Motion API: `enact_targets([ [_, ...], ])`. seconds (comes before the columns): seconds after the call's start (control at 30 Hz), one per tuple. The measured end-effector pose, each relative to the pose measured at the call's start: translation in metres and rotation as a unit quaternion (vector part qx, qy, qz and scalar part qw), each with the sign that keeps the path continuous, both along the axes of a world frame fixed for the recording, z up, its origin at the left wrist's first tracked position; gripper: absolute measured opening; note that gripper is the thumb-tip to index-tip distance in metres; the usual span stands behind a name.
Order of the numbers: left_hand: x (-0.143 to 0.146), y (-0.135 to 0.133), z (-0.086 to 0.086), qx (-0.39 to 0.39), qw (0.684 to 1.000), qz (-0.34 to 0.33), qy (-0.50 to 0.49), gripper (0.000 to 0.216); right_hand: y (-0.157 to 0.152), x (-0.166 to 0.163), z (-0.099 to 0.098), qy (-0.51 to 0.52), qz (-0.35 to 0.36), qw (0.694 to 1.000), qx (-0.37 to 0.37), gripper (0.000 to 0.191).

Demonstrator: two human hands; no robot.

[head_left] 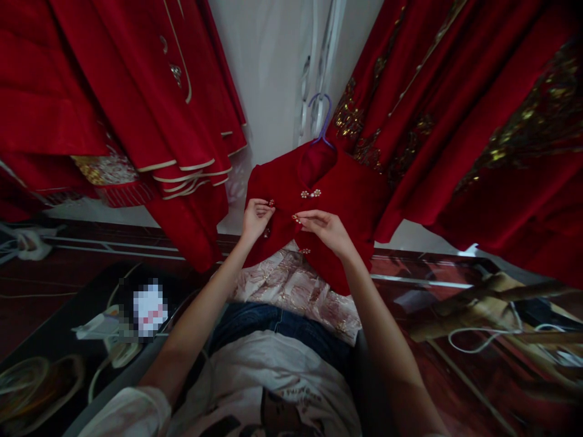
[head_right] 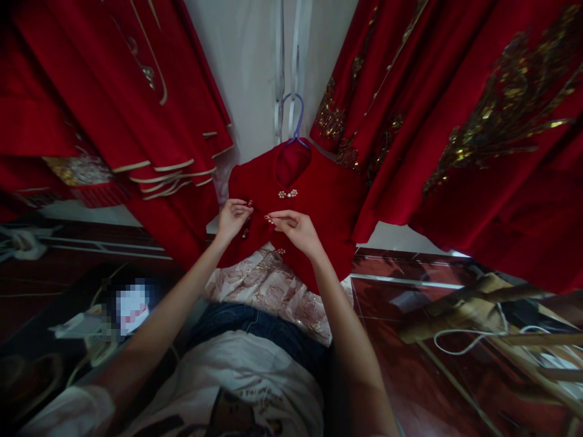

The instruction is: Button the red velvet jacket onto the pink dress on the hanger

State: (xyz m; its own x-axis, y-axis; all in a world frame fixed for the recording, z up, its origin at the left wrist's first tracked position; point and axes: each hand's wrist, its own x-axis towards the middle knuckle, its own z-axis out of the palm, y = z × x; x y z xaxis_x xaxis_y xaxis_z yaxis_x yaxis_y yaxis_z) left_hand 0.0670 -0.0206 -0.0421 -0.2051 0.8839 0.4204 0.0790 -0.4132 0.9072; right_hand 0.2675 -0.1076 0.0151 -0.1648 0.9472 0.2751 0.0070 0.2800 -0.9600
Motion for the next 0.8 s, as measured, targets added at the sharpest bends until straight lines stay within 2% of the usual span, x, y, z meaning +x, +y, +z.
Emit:
enact_targets([
  [0.07, -0.003, -0.003, 0.004, -0.015, 0.999, -0.046, -0.017, 0.021, 0.007, -0.006, -0.003, -0.006, -0.016, 1.0, 0.023, 0.026],
  [0.17, -0.005, -0.006, 0.011, -0.06, 0.993, -0.093, -0.049, 0.026, 0.025, -0.021, -0.01, -0.033, -0.072, 0.994, 0.081, 0.019],
  [0.33, -0.003, -0.006, 0.019, -0.11, 0.985, -0.092, -0.093, 0.04, 0.057, -0.046, -0.017, -0.118, -0.127, 0.973, 0.153, 0.004],
  [0.43, -0.003, -0.006, 0.021, -0.108, 0.984, -0.09, -0.105, 0.041, 0.068, -0.052, -0.016, -0.15, -0.129, 0.967, 0.162, 0.005],
  [0.6, -0.008, -0.003, 0.019, -0.089, 0.987, -0.112, -0.075, 0.034, 0.072, -0.056, -0.013, -0.194, -0.145, 0.957, 0.16, 0.008],
  [0.8, -0.01, 0.003, 0.012, -0.067, 0.991, -0.095, -0.067, 0.033, 0.074, -0.062, -0.013, -0.229, -0.162, 0.944, 0.176, 0.004],
])
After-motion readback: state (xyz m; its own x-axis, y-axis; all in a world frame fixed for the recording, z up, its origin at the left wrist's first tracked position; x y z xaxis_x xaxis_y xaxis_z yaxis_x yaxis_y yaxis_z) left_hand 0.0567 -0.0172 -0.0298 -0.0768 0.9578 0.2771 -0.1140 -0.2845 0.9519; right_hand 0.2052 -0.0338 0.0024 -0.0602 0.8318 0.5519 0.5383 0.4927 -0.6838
